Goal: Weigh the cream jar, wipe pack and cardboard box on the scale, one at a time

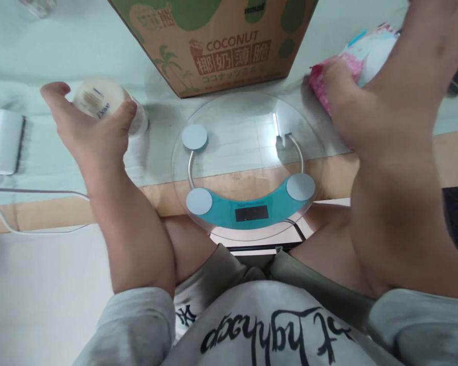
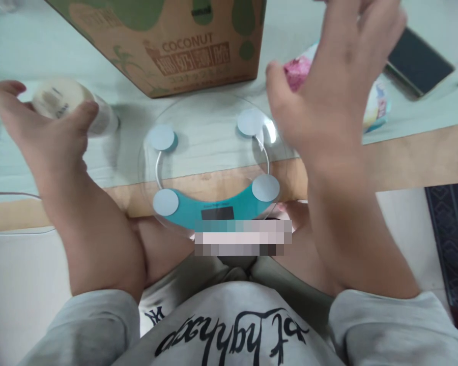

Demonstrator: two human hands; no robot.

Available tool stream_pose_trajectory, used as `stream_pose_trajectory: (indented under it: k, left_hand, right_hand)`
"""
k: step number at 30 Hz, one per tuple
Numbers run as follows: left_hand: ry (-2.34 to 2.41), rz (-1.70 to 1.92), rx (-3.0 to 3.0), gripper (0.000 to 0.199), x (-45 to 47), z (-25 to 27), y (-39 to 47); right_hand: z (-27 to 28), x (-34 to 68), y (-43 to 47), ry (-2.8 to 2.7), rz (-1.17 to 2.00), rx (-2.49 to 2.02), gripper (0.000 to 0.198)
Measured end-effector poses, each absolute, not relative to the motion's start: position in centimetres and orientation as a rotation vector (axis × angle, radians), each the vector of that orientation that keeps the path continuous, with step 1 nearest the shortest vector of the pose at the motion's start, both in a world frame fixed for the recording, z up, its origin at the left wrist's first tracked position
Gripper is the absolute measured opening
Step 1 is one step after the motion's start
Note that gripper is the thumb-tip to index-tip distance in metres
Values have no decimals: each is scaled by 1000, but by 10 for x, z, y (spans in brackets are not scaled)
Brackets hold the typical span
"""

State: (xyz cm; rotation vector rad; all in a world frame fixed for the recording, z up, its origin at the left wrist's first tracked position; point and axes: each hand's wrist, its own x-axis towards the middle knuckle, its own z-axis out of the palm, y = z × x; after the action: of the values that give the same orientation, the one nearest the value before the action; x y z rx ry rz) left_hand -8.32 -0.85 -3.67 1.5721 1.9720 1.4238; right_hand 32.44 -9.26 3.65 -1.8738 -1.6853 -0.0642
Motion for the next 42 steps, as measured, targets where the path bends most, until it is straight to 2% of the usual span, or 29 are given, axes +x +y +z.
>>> stream_pose_trajectory:
  k: [4, 8, 9, 11, 12, 13, 19, 27, 29, 31, 32, 33, 35, 36, 37, 42]
  left_hand:
    - [2176, 1502, 1524, 82, -79, -32, -6]
    - [1573, 1729, 2038, 64, -76, -19, -13]
    - [1373, 1710, 2146, 60, -69, -11, -20]
    - [1307, 1476, 2242, 56, -46, 8, -40]
    - [1241, 1441, 2248, 64, -31, 17, -50]
    - [1128, 1298, 2302, 83, -17, 24, -60]
    - [513, 1023, 2434, 118, 36, 20, -71]
    - [544, 704, 2493, 117, 45, 18, -75]
    - [500, 621, 2389, 121, 39, 20, -70]
    - [466, 686, 2284, 130, 30, 17, -61]
    - [469, 809, 2240, 125, 25, 13, -54]
    - [492, 973, 2190, 107, 21, 7, -48]
    - [644, 1285, 2036, 53, 15, -10, -36]
    - [736, 1369, 1960, 36, 14, -20, -32]
    - [812, 1394, 1900, 33, 15, -30, -28]
    - [983, 1155, 1783, 52, 27, -56, -29]
  right_hand:
    - [42, 295, -102, -1713, 97, -1814, 68]
    - [38, 296, -101, -1789, 149, -1754, 57]
    - [36, 299, -100, -1822, 154, -1739, 55]
    - [31, 305, -98, -1889, 149, -1681, 52]
    - [29, 307, -98, -1909, 140, -1649, 51]
    - [27, 309, -97, -1920, 135, -1622, 50]
    - [21, 308, -97, -1875, 252, -1679, 44]
    - [2, 315, -94, -1880, 363, -1495, 40]
    - [0, 309, -92, -1804, 453, -1466, 33]
    - [0, 301, -90, -1672, 568, -1407, 22]
    - [0, 296, -88, -1591, 633, -1370, 16]
    - [-1, 292, -87, -1504, 700, -1333, 12]
    - [-6, 284, -84, -1350, 822, -1282, 10]
    - [-9, 281, -82, -1296, 862, -1268, 14]
    - [-13, 279, -81, -1260, 886, -1260, 18]
    - [-29, 275, -80, -1207, 865, -1254, 26]
